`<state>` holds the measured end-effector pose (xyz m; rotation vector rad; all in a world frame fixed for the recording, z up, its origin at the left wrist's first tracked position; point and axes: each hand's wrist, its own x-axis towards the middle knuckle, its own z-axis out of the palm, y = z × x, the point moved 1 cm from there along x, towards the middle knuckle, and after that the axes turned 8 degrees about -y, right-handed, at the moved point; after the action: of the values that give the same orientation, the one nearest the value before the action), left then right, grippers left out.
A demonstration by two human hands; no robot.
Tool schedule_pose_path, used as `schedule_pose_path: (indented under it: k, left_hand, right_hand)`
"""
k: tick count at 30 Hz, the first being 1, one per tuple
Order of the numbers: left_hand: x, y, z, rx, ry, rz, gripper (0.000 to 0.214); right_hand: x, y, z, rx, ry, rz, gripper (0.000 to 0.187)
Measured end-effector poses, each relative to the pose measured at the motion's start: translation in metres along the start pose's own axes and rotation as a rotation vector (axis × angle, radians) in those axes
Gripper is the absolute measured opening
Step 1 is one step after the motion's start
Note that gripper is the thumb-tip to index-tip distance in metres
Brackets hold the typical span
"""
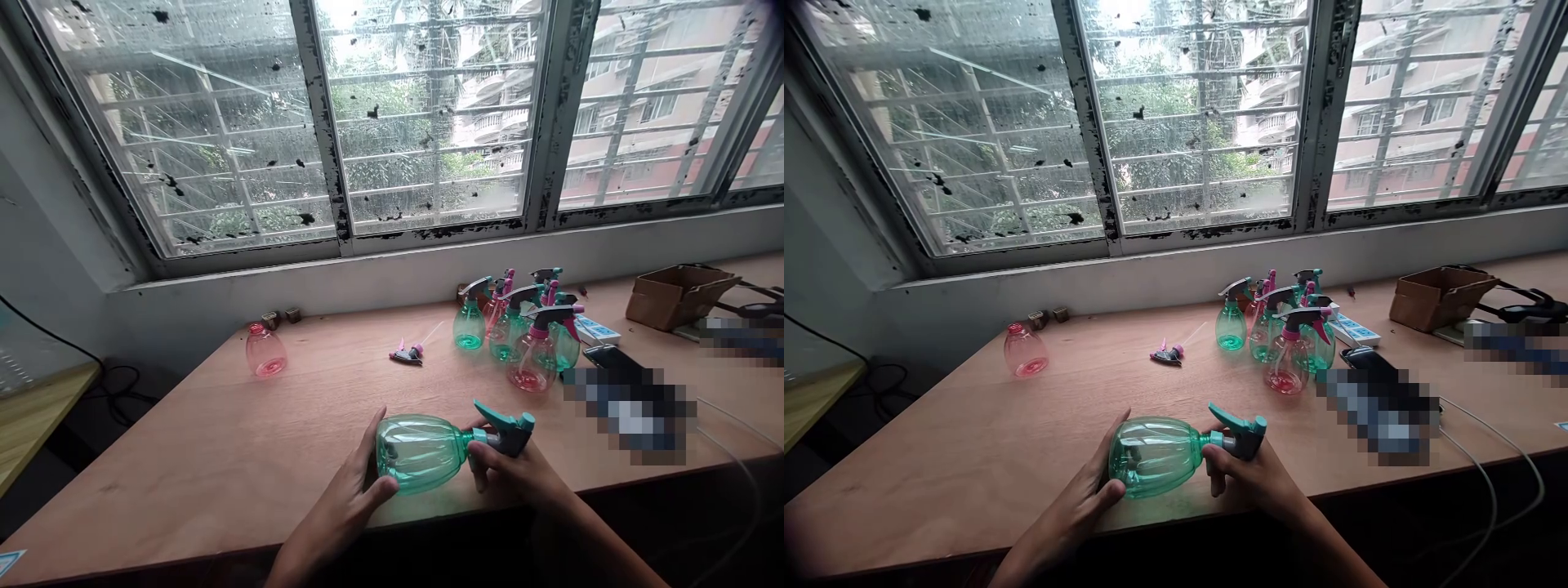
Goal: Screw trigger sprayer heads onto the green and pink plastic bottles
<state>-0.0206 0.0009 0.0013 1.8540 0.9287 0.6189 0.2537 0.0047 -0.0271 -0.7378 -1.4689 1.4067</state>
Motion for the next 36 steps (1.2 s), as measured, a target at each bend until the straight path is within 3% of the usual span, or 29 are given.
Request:
schedule_pose_path:
  k: [4,8,14,23,29,36]
  left_hand:
    - [-0.001,0.009,0.005,-0.026,0.049,-0.056,0.11]
    - [-0.002,0.011,0.004,0.074,0.072,-0.041,0.097]
    - [-0.003,0.007,-0.002,0.004,0.005,0.006,0.084]
    - [0.001,0.003,0.004,-0.145,0.045,-0.024,0.106]
    - [-0.001,0.006,-0.002,-0.127,0.004,-0.064,0.084]
    - [-0.002,0.01,0.001,-0.163,-0.012,-0.044,0.102]
  right_hand:
    - [0.001,-0.001,0.0,0.002,0.036,0.002,0.037]
    - [0.0,-0.003,0.001,0.007,0.031,0.014,0.036]
    - [-0.002,-0.002,0.001,0.02,0.016,0.003,0.034]
    - [0.0,0.007,-0.001,0.063,0.026,0.034,0.034]
    - [-0.001,0.011,-0.001,0.072,0.005,0.048,0.035]
    - [-0.001,0.011,-0.003,0.069,0.005,0.02,0.033]
